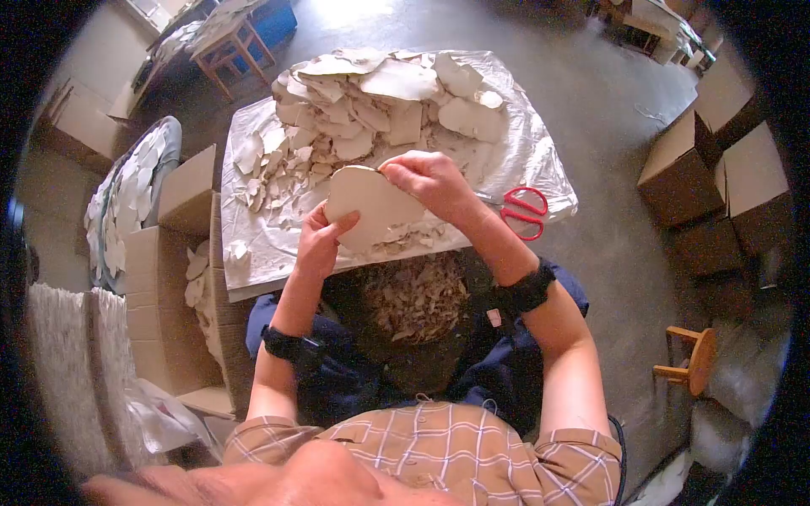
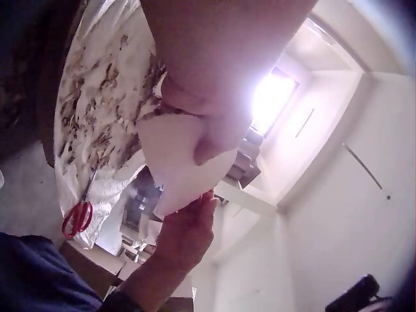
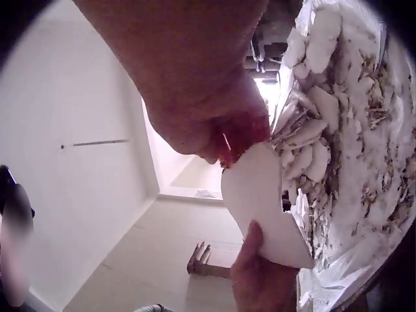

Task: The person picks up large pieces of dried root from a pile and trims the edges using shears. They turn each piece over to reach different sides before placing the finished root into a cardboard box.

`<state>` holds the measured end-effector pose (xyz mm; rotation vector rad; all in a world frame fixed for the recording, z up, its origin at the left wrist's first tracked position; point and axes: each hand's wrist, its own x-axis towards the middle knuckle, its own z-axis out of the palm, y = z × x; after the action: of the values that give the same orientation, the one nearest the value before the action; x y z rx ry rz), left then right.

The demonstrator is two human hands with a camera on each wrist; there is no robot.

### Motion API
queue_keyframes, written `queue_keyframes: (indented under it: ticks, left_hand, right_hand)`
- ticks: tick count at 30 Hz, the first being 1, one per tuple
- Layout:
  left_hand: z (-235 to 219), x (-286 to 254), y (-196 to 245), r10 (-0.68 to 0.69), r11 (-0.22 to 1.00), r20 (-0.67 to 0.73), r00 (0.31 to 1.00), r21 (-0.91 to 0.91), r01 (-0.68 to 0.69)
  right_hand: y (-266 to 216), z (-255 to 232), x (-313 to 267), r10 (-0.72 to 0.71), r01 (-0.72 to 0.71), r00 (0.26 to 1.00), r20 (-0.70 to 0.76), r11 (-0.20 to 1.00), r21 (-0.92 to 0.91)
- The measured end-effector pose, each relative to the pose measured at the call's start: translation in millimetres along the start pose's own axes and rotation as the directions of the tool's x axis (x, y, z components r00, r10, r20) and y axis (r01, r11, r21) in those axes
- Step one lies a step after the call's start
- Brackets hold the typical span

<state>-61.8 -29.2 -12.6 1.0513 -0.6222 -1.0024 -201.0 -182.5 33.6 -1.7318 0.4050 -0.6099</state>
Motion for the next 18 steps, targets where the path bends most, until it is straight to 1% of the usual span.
queue_keyframes:
  ticks: [1, 3, 5, 6, 7, 8, 9, 10, 11, 12, 13, 15, 16, 17, 18]
  left_hand:
    - [0.2, -1.2, 0.7, -0.003, 1.000, 0.007, 1.000, 0.020, 0.002]
    - [0.1, -4.4, 2.5, -0.007, 0.999, 0.011, 1.000, 0.039, 0.006]
    - [-0.5, -6.2, 5.4, 0.036, 0.994, 0.054, 0.998, 0.103, -0.041]
    - [-0.5, -6.6, 6.0, 0.038, 0.994, 0.050, 0.998, 0.104, -0.043]
    - [0.1, -6.7, 5.9, 0.042, 0.990, 0.040, 0.998, 0.135, -0.047]
    - [1.1, -6.8, 5.5, 0.046, 0.985, 0.031, 0.998, 0.165, -0.050]
    - [3.0, -6.8, 5.4, 0.047, 0.985, 0.028, 0.999, 0.164, -0.051]
    - [5.7, -7.2, 5.1, 0.020, 0.989, -0.002, 1.000, 0.149, -0.019]
    - [7.5, -7.8, 4.8, -0.009, 0.991, -0.030, 1.000, 0.133, 0.013]
    - [8.0, -8.4, 4.6, -0.010, 0.991, -0.032, 0.999, 0.131, 0.014]
    - [8.2, -8.8, 4.7, -0.026, 0.994, -0.037, 0.999, 0.101, 0.030]
    - [7.2, -9.3, 7.7, -0.039, 0.997, -0.046, 0.998, 0.068, 0.042]
    - [6.6, -9.3, 10.8, -0.039, 0.998, -0.048, 0.998, 0.037, 0.041]
    - [6.3, -9.0, 13.8, -0.040, 0.999, -0.047, 0.998, 0.006, 0.040]
    - [7.1, -8.2, 16.1, -0.040, 0.999, -0.047, 0.998, 0.006, 0.040]
  right_hand:
    - [2.2, 3.7, -1.4, -0.044, 0.046, 0.999, 0.019, 0.997, -0.069]
    - [3.5, 3.6, -2.1, -0.020, 0.021, 0.999, 0.026, 0.999, -0.031]
    - [-0.9, 0.7, -1.7, -0.078, 0.083, 0.995, 0.053, 0.992, -0.098]
    - [-3.2, 1.6, -2.0, -0.080, 0.085, 0.995, 0.057, 0.992, -0.096]
    - [-5.6, 3.2, -3.8, -0.181, 0.182, 0.983, 0.033, 0.931, -0.315]
    - [-6.8, 5.2, -5.5, -0.284, 0.258, 0.958, 0.031, 0.814, -0.520]
    - [-6.9, 8.4, -6.9, -0.284, 0.260, 0.958, 0.035, 0.814, -0.519]
    - [-6.7, 12.8, -8.4, -0.434, 0.341, 0.900, 0.041, 0.642, -0.687]
    - [-5.7, 16.9, -9.2, -0.567, 0.377, 0.820, 0.080, 0.430, -0.820]
    - [-2.6, 20.8, -9.1, -0.586, 0.363, 0.807, 0.071, 0.397, -0.843]
    - [-1.1, 22.9, -8.2, -0.585, 0.364, 0.807, 0.073, 0.398, -0.842]
    - [1.2, 26.1, -4.2, -0.543, 0.310, 0.827, -0.144, 0.655, -0.689]
    - [4.1, 26.0, -1.8, -0.544, 0.315, 0.828, -0.139, 0.655, -0.687]
    - [8.0, 24.3, 0.2, -0.378, 0.220, 0.897, -0.231, 0.832, -0.509]
    - [8.5, 23.4, 1.4, -0.187, 0.098, 0.941, -0.282, 0.949, -0.301]
